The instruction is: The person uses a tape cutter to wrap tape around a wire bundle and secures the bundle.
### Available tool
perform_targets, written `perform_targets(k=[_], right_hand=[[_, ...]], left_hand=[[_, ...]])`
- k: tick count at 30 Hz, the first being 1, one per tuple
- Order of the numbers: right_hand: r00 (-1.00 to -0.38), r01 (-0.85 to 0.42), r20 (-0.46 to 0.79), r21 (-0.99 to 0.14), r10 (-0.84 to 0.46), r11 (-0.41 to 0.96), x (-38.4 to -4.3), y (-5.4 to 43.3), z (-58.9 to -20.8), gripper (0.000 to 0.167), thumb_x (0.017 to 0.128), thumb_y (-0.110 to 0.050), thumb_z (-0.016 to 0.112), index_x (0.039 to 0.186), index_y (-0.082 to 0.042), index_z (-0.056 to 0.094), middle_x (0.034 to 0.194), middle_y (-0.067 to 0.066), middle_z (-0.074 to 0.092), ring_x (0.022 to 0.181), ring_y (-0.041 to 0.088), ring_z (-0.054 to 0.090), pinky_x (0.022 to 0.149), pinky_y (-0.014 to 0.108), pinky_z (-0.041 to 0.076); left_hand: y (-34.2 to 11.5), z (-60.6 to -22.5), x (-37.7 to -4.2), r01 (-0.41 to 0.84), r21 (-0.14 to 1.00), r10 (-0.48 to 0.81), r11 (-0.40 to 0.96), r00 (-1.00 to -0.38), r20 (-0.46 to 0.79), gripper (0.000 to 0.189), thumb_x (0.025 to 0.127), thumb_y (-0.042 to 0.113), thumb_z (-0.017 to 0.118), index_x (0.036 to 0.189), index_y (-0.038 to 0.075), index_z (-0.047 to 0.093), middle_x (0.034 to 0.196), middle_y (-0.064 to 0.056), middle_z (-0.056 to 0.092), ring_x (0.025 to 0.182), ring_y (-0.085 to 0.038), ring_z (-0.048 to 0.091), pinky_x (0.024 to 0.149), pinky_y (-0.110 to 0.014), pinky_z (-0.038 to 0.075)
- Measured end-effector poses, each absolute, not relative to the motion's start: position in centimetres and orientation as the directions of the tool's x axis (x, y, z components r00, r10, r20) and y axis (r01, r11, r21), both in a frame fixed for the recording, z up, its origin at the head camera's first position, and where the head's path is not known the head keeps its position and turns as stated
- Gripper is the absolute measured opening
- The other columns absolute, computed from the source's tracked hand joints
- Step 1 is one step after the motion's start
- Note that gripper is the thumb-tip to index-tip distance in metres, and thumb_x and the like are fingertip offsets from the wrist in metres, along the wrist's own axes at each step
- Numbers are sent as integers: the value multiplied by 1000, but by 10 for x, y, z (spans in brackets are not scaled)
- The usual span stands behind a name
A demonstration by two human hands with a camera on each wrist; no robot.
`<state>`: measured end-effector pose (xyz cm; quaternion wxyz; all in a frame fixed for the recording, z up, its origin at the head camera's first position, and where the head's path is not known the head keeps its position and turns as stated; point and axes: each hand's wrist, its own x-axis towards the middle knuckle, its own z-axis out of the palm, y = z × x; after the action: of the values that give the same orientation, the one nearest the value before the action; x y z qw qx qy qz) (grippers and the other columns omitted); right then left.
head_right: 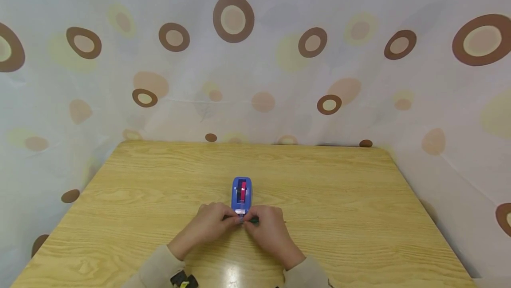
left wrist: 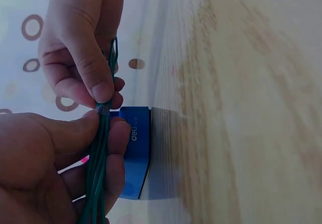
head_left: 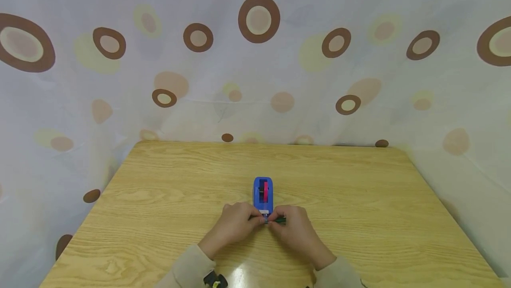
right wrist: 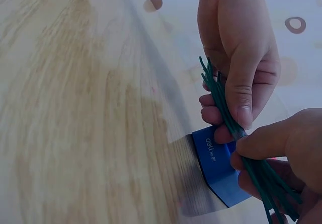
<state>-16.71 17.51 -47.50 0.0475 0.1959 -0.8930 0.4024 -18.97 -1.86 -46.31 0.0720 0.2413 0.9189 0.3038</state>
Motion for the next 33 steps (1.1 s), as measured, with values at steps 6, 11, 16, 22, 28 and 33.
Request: perform_targets(k=[6, 11, 16, 22, 28, 33], right_hand=[[-877, -480, 363, -640, -315, 600, -166, 174, -478, 21, 74, 5, 81, 74, -14, 74, 79, -9, 72, 79, 6, 67, 71, 28, 55], [-865, -502, 386, -629, -322, 594, -166, 174, -478, 22, 73, 7, 81, 75, -13, 73, 79, -9, 71, 78, 5, 67, 70, 29, 55], [-874, -486, 357, -633, -329, 603, -166, 175, -478, 21, 76, 5, 80, 77, -14, 73, 81, -9, 71, 80, 7, 67, 71, 32, 56], [-901, -430, 271, -675, -340, 600, -166, 175, -474, 16, 82, 0, 76, 80, -15, 73, 82, -12, 70, 80, 5, 65, 72, 32, 55], [-919, -378, 188, -665, -346, 644, -166, 172, -462, 12, 87, -5, 72, 82, -15, 71, 81, -11, 69, 79, 5, 63, 72, 30, 53], [-914, -403, 205, -564, -350, 721, -165, 167, -455, 13, 85, -7, 74, 79, -17, 67, 77, -11, 67, 71, 4, 59, 70, 33, 51]], left_hand=[[-18, -462, -188, 368, 630, 465, 683, -885, 13, 14, 93, 30, 70, 87, 22, 80, 83, 14, 70, 74, -3, 57, 81, -51, 41], [-17, -464, -188, 350, 652, 450, 672, -893, 16, 13, 92, 28, 71, 85, 21, 80, 81, 14, 69, 71, -3, 54, 79, -50, 40], [-15, -466, -188, 349, 645, 432, 680, -901, 32, 12, 90, 27, 73, 84, 21, 81, 82, 12, 71, 74, -4, 57, 79, -50, 41], [-14, -467, -187, 350, 631, 421, 693, -906, 40, 12, 90, 28, 73, 86, 20, 82, 83, 11, 71, 73, -4, 57, 78, -48, 41], [-15, -465, -186, 355, 612, 412, 707, -910, 51, 11, 90, 28, 74, 86, 22, 82, 80, 13, 70, 68, -2, 54, 75, -46, 40], [-15, -463, -185, 358, 604, 404, 712, -913, 64, 9, 89, 25, 75, 84, 22, 82, 81, 12, 71, 73, -6, 58, 76, -47, 40]])
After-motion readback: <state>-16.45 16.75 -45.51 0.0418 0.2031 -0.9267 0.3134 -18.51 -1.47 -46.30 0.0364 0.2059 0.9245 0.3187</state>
